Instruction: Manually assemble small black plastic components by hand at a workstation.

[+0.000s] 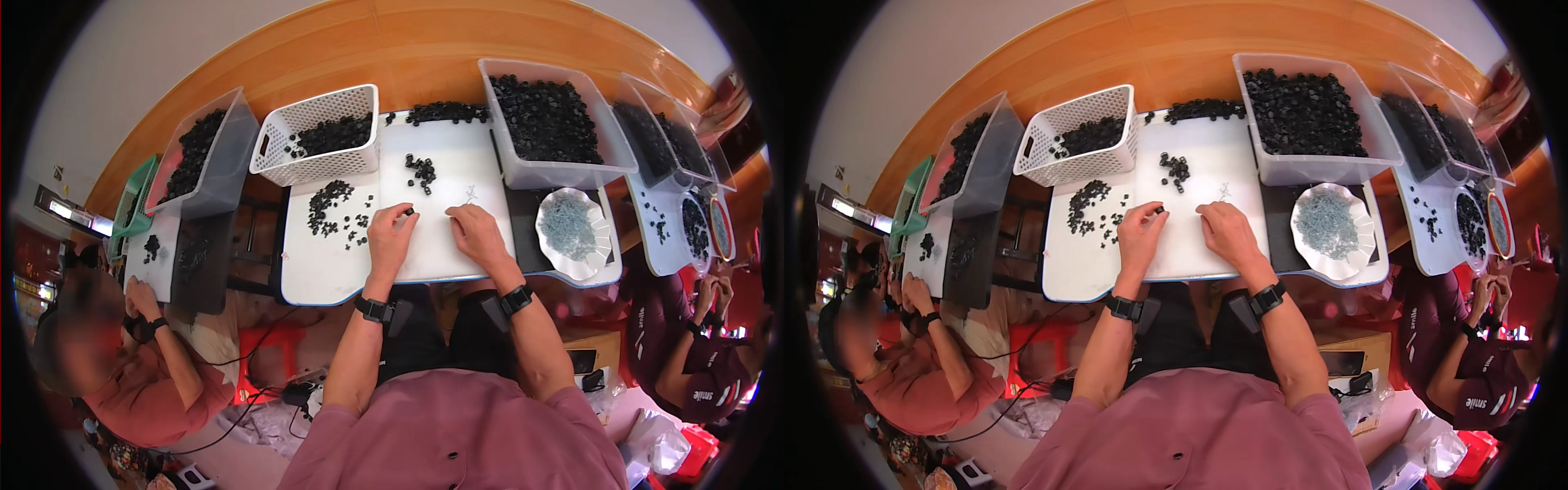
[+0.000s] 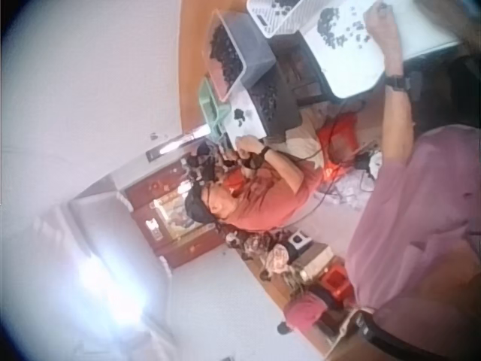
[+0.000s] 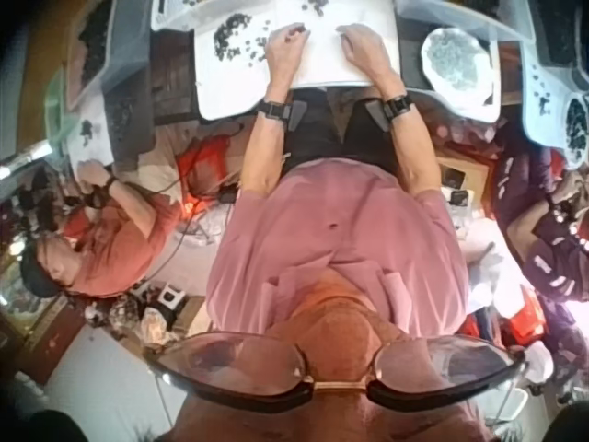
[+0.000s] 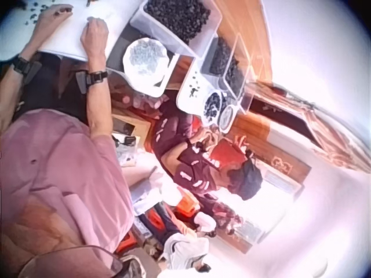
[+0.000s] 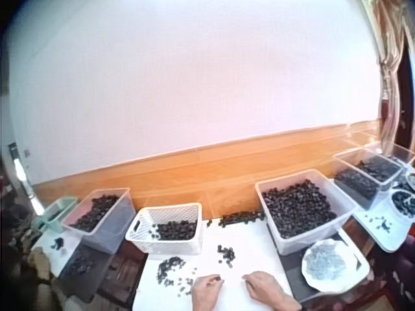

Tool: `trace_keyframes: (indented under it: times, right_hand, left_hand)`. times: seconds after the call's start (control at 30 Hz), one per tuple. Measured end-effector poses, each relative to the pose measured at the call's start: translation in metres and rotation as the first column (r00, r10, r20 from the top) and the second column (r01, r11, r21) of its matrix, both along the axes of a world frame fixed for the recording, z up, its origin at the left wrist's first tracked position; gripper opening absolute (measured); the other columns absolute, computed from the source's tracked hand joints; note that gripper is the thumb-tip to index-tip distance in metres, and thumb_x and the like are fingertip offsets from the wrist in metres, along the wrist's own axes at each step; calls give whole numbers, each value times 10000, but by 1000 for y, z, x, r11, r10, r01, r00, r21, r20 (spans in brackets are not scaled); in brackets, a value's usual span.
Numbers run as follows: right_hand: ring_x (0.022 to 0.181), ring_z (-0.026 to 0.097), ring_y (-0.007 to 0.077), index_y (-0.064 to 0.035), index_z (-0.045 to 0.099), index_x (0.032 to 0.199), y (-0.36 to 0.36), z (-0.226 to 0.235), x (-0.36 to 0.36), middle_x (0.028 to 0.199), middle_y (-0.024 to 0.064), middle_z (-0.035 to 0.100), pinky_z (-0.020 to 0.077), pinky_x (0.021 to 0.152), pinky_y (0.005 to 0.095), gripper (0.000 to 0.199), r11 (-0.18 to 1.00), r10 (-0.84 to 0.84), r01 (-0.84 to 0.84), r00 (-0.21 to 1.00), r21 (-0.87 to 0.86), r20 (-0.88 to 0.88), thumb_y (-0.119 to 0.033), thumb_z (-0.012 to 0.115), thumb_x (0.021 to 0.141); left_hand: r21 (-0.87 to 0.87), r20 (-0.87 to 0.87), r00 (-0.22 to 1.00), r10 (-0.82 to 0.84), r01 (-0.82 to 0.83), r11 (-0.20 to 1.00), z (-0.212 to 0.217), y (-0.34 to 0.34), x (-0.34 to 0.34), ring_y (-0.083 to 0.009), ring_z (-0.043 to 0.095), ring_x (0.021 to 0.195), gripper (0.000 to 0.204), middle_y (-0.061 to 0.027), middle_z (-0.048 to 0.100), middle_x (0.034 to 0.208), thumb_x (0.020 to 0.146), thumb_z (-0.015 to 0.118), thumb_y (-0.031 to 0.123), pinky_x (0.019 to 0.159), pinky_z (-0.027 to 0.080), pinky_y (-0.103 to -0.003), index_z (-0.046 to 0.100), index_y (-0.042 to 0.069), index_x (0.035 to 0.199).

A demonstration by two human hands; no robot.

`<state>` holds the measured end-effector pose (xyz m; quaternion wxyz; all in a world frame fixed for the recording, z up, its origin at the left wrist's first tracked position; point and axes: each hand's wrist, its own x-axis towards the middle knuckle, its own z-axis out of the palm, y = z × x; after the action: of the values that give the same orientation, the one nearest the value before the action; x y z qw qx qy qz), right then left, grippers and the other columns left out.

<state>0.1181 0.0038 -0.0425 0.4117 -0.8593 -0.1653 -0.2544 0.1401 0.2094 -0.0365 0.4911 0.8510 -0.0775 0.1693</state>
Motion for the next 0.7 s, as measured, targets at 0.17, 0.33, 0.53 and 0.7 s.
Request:
trace_keyframes:
  times: [0.17, 0.33, 0.53, 0.7]
  right_hand:
    - [824, 651, 365, -29, 664, 928, -2, 1, 5, 849, 148, 640, 534, 738, 452, 105, 994, 11, -6, 999, -110, 50, 23, 680, 839]
    - [818, 654, 362, -30, 661, 932, 0, -1, 4, 847, 145, 643, 534, 727, 448, 99, 996, 8, -6, 1000, -94, 17, 21, 682, 849]
    - [812, 649, 364, -31, 639, 987, 1, 5, 0, 852, 151, 651, 523, 732, 454, 119, 996, 0, 3, 1000, -91, 30, 5, 659, 876]
    - [809, 639, 352, -39, 659, 1052, 0, 5, 1, 826, 149, 645, 506, 749, 458, 170, 990, -19, 30, 996, -137, 87, 3, 642, 888]
  left_hand:
    - [185, 183, 980, 78, -112, 976, 16, 50, 15, -244, 687, 879, 263, -114, 742, 976, 859, 812, 145, 776, 541, -368, 778, 52, 1102]
    - [20, 8, 981, 194, -194, 981, 35, 75, 26, -253, 706, 907, 252, -130, 755, 980, 865, 804, 147, 773, 537, -378, 757, 31, 1084]
    - [208, 462, 885, 49, -162, 965, 86, 97, 91, -300, 699, 1007, 362, -162, 735, 1133, 886, 769, 109, 890, 533, -401, 695, 14, 1228]
    - [302, 439, 894, -90, -53, 952, 93, 59, 88, -354, 662, 1055, 292, -154, 717, 1092, 873, 753, 59, 943, 516, -433, 707, 20, 1159]
